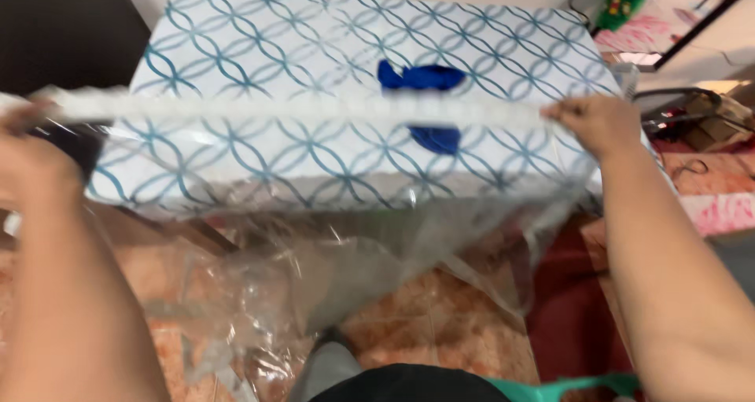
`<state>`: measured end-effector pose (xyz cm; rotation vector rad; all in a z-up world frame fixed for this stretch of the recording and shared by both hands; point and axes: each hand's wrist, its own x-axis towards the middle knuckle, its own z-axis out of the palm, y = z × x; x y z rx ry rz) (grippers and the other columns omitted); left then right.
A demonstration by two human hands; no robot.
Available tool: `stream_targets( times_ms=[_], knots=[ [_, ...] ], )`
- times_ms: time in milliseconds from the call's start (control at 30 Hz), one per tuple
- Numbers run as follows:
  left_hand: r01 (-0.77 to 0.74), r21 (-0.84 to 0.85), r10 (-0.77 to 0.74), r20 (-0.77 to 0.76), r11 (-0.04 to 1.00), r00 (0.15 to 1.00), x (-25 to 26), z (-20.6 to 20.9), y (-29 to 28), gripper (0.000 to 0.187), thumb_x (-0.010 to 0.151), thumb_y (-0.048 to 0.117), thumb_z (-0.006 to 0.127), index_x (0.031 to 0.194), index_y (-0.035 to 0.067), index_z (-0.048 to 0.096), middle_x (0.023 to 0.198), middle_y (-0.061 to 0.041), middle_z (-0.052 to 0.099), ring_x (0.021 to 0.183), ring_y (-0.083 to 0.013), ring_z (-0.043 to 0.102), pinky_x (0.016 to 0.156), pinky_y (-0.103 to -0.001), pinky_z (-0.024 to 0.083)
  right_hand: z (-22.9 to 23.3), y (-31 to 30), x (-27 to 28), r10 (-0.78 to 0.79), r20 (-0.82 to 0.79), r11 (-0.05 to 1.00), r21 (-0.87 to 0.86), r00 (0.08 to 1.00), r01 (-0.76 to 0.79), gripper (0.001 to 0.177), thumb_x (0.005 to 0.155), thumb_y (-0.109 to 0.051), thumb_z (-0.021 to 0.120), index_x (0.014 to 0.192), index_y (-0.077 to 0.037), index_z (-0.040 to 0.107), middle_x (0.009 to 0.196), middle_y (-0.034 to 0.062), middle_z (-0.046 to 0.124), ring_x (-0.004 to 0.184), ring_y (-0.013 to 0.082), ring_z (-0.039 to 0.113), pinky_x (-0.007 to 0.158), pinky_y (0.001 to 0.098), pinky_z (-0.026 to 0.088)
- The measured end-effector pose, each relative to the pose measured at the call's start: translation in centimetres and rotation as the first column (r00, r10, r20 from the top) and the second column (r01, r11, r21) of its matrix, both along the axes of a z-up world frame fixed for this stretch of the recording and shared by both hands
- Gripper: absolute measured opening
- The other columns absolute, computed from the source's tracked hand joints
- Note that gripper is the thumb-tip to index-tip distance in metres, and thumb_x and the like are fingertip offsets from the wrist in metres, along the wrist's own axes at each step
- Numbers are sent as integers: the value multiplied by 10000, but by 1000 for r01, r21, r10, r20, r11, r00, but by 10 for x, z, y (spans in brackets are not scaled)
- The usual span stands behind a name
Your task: The person spreads a transparent plastic sheet over a patterned table, using a blue cloth to smooth the surface and a lace border strip.
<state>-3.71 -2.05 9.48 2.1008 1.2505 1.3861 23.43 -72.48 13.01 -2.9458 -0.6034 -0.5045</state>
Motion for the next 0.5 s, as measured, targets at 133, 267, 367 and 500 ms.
stream_targets(
  times_ms=[133, 267, 367, 500],
  knots=[
    [-61, -176, -6, -355, 982, 935, 22, -37, 30, 431, 1020, 111, 546, 1422, 238, 636, 1043, -113, 736, 978, -286, 689, 891, -452, 495, -54, 19, 27, -215, -206, 971, -151, 954, 186, 468, 859, -696, 671, 1048, -295, 820, 883, 97, 744, 868, 336, 702, 715, 458, 530],
    [179, -284, -267, -311, 942, 912, 64, -64, 45, 724, 954, -47, 483, 1589, 299, 456, 1015, -90, 745, 967, -276, 692, 921, -465, 458, -109, 24, 49, -356, -300, 934, -102, 885, 341, 480, 966, -686, 596, 1134, -286, 801, 1020, 88, 772, 1011, 338, 703, 858, 500, 530],
    [236, -403, -359, -264, 884, 895, 97, -78, 58, 928, 859, -72, 454, 1683, 260, 187, 1093, -103, 715, 1014, -279, 679, 957, -441, 461, -161, 30, 61, -419, -116, 883, -281, 901, 375, 383, 977, -587, 602, 1129, -303, 810, 1137, 68, 698, 1131, 320, 614, 980, 630, 385],
    [194, -435, -390, -421, 879, 819, 130, -118, 66, 847, 894, 103, 560, 1647, 157, 176, 1306, -192, 603, 1188, -354, 578, 1019, -539, 379, -213, 50, 48, -429, -135, 900, -145, 893, 410, 306, 1003, -470, 609, 1186, -269, 750, 1337, 86, 588, 1288, 331, 490, 1010, 687, 295]
  ],
)
